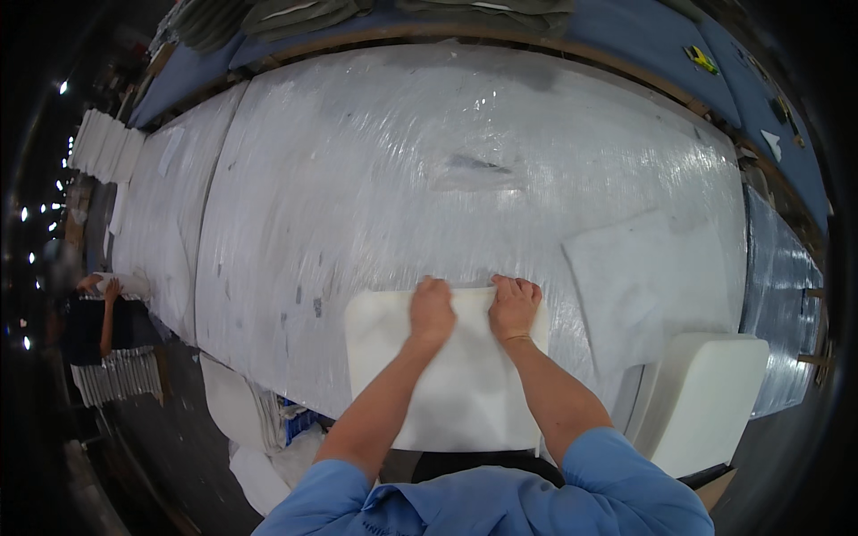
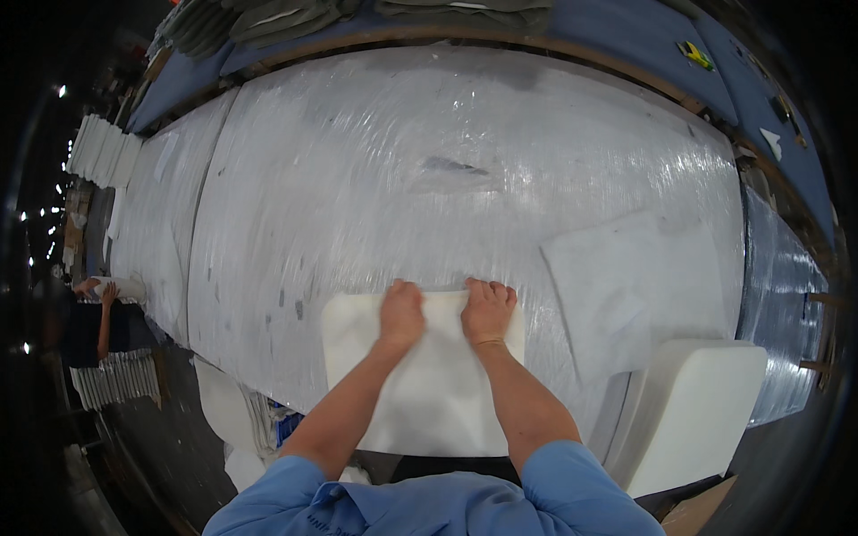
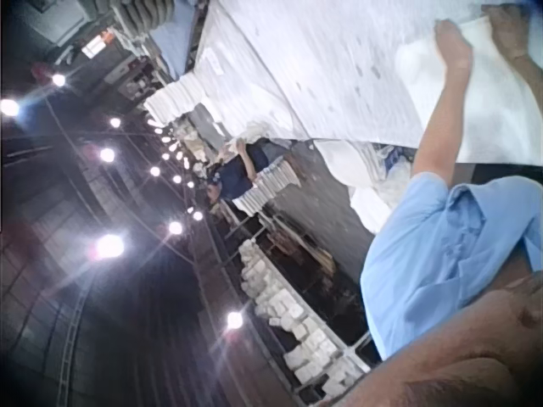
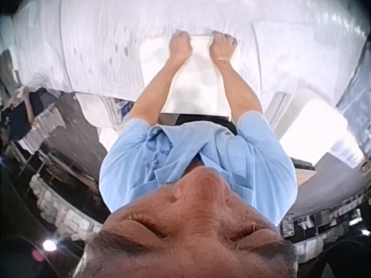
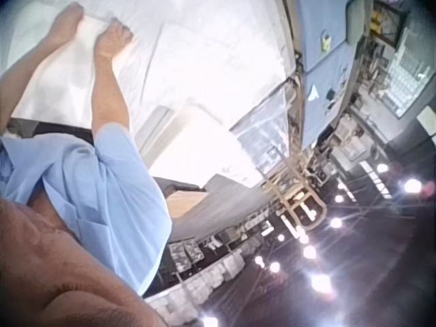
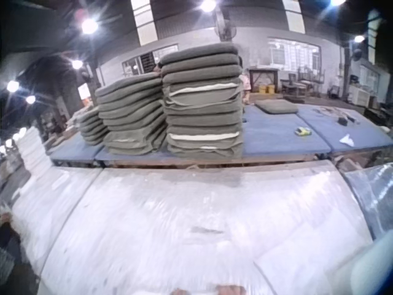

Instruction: The person wraps a rectangular foam cushion in a thin white sheet, folds the edges, and stacks the wrapped unit. The person then picks up another foam cushion and begins wrapping it in the same way.

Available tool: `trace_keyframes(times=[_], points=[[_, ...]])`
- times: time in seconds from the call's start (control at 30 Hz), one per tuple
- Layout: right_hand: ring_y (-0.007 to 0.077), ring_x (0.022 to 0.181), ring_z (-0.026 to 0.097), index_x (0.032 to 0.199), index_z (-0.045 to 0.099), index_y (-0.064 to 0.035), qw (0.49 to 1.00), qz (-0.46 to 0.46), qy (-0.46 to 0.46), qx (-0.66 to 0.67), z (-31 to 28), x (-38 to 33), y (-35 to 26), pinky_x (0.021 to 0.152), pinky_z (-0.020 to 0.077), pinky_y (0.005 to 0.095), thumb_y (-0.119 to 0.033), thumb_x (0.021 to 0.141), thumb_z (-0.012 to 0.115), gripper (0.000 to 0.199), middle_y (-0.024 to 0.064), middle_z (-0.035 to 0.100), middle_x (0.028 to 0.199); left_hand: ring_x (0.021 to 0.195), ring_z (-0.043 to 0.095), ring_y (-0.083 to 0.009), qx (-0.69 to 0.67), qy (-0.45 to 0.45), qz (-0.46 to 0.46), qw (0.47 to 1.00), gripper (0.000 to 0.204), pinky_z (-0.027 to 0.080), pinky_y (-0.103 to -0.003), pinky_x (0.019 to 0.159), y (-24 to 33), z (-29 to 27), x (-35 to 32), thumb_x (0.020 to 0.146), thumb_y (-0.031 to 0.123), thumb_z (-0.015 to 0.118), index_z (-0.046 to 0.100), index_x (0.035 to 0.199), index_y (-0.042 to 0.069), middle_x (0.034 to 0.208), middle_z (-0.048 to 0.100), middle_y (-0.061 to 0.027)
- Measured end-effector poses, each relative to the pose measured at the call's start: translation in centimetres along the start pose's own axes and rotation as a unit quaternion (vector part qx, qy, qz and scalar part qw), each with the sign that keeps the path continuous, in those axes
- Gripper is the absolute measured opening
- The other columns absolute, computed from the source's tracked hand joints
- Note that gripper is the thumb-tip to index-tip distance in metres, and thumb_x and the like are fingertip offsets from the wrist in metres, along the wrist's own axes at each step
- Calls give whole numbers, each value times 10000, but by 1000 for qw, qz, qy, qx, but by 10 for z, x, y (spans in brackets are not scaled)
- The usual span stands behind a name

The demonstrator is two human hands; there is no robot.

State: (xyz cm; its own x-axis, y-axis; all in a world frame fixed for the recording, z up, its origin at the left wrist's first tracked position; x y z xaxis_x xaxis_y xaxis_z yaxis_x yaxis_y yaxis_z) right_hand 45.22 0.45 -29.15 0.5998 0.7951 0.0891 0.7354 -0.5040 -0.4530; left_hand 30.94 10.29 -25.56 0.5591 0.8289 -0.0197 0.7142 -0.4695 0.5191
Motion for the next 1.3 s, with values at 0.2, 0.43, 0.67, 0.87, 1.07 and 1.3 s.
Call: trace_keyframes(times=[0.2,0.43,0.67,0.87,1.07,1.3], points=[[273,1208,569,1170,690,-155,999,24,-13,28,-3,1,0,1152,293,519,-51,907,572,306,14,729,1142,814,669,-259,-48,-60,-57,995,60,527,-388,732,-15,-59,-23,897,48,697,646,927,35,889,662,-122],[236,1059,650,1209,663,-62,892,102,122,423,-73,-10,30,920,539,376,51,980,495,306,103,701,1144,772,675,-141,-422,-176,-169,873,114,555,-287,722,45,14,-75,948,115,717,653,982,28,900,696,-59],[115,804,630,1211,649,-4,864,254,79,426,-164,-82,116,743,557,275,-51,1087,449,240,89,701,1036,807,676,-133,-426,-254,-146,856,111,583,-284,740,106,54,-51,951,110,715,659,987,21,1030,709,-64],[136,786,657,1307,607,-16,842,277,9,464,-160,-153,125,713,561,288,-70,1081,465,272,89,718,975,795,687,-164,-208,-196,-5,958,144,547,-314,682,137,47,-50,918,195,723,714,955,56,1012,748,-49],[262,755,720,1357,553,-106,922,177,-113,325,-165,-164,79,694,562,394,-91,1020,566,337,137,757,948,683,649,-119,-285,-429,-128,848,202,532,-260,658,172,41,-86,931,223,748,746,892,25,813,723,-49],[429,791,708,1130,555,-98,966,101,-171,164,-185,-210,81,695,532,548,-223,982,565,194,194,720,827,759,690,-154,-346,-430,-194,811,226,558,-288,700,176,23,-165,984,231,704,729,1006,7,935,739,-73]])
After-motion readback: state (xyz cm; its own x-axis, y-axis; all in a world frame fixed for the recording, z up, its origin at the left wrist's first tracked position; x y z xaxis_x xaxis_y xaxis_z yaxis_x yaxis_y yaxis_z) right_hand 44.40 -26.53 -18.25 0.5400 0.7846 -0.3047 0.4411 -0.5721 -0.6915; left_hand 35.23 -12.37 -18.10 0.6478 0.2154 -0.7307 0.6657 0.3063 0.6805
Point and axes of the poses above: each hand's wrist, its own x-axis towards the middle knuckle, its own z-axis out of the palm, y = z × x, the point moved 1 cm from there along x, towards the middle knuckle
